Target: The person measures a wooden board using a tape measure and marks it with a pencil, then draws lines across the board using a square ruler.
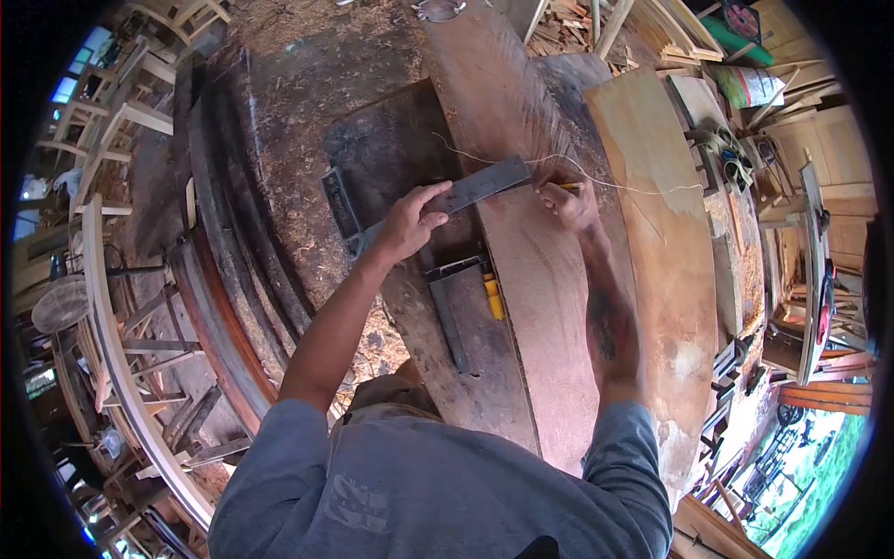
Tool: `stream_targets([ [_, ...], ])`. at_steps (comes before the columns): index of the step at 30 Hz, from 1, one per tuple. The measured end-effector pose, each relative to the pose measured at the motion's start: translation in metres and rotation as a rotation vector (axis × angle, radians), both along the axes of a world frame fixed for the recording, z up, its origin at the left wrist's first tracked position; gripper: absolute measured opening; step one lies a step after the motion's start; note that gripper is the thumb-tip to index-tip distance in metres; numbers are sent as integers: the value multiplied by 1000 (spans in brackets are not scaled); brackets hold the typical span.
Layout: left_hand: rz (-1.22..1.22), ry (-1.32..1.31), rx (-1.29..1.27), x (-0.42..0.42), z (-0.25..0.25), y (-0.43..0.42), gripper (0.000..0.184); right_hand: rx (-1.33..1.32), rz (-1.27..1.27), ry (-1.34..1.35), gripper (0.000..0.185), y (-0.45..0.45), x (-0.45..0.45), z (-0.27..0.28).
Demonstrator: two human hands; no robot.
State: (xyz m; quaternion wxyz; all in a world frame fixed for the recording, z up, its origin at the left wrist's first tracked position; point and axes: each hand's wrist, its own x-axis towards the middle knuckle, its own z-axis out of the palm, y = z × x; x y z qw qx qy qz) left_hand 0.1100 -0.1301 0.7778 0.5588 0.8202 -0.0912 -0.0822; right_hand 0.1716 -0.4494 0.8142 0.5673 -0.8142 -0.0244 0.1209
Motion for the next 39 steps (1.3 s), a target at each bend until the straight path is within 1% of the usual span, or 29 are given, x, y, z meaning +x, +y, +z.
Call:
stream_targets([
  [3, -8, -89, -7, 0, 0, 1, 56, 57, -17, 23, 14, 5, -1, 4],
  [5, 6, -83, 4, -1, -1, 0, 55, 230, -100, 3, 16, 6, -5, 10],
  [6, 22, -85, 18, 0, 0, -1, 55, 217, -110, 0, 16, 3, -6, 10],
  [8, 21, -86, -47, 2, -13, 0, 58, 377, -240, 63, 17, -3, -5, 5],
  [10, 63, -33, 6, 2, -10, 3, 64, 416, -282, 5, 18, -6, -18, 7],
  [12, 41, -62, 58, 5, -7, 7, 68, 422, -301, -183, 26, 8, -61, 23],
  [14, 42, 48, 20, 5, -6, 8, 67, 393, -331, -147, 29, 32, -131, 52],
  [15, 34, 24, -66, 7, -22, 8, 66, 398, -263, -197, 34, 34, -172, 44],
  [18, 4, 24, -54, 4, -16, 7, 66, 103, -230, 90, 30, 50, -303, 2],
  [19, -5, 21, -123, 5, -23, 7, 67, 247, -207, -33, 26, 77, -329, 50],
  [20, -12, 22, -194, 6, -30, 7, 67, 181, -200, 79, 25, 92, -362, 53],
  [21, -13, -9, -128, 5, -26, 8, 68, 119, -188, 195, 24, 106, -393, 56],
  [22, -25, -71, -120, 12, -49, 13, 70, 46, -87, 218, 24, 117, -414, 74],
  [23, -18, -54, -104, 14, -55, 15, 70, 19, -124, 192, 23, 136, -436, 74],
  [24, -12, -38, -86, 14, -56, 16, 70, 49, -40, 212, 27, 143, -450, 82],
  [26, 32, -234, 40, 11, -55, 11, 68, -65, 95, 239, 27, 143, -462, 94],
  [27, 74, -243, 80, 1, -36, 4, 65, -74, 15, 231, 27, 136, -464, 100],
  [28, 39, -240, 90, 20, -71, 13, 65, -78, -19, 128, 29, 127, -467, 107],
  [29, 110, -129, -54, 0, -42, 0, 66, -91, -67, 30, 31, 121, -479, 112],
  [30, 147, -423, 153, 10, -59, 4, 68, -109, -194, 38, 31, 118, -493, 108],
  [31, 241, -267, 137, -8, -36, -2, 76, -120, -316, -22, 35, 114, -507, 94],
  [32, 337, -508, 614, 5, -62, 16, 84, -133, -418, -86, 38, 107, -525, 79],
  [33, 389, -573, 742, -12, -49, 17, 89, -146, -492, -95, 38, 98, -549, 66],
  [34, 476, -508, 833, -37, -34, 11, 85, -190, -656, -29, 35, 90, -574, 52],
  [35, 447, -705, 657, -38, -56, 24, 85, -224, -803, 39, 32, 85, -595, 40],
  [36, 445, -700, 677, -55, -60, 23, 85, -272, -824, 95, 32, 74, -622, 32],
  [37, 450, -687, 704, -78, -63, 22, 84, -444, -893, -8, 28, 65, -652, -13],
  [38, 444, -695, 703, -97, -63, 15, 84, -551, -982, -92, 24, 59, -675, -22],
  [39, 440, -534, 758, -118, -66, 9, 84, -697, -972, -179, 19, 46, -702, -27],
])
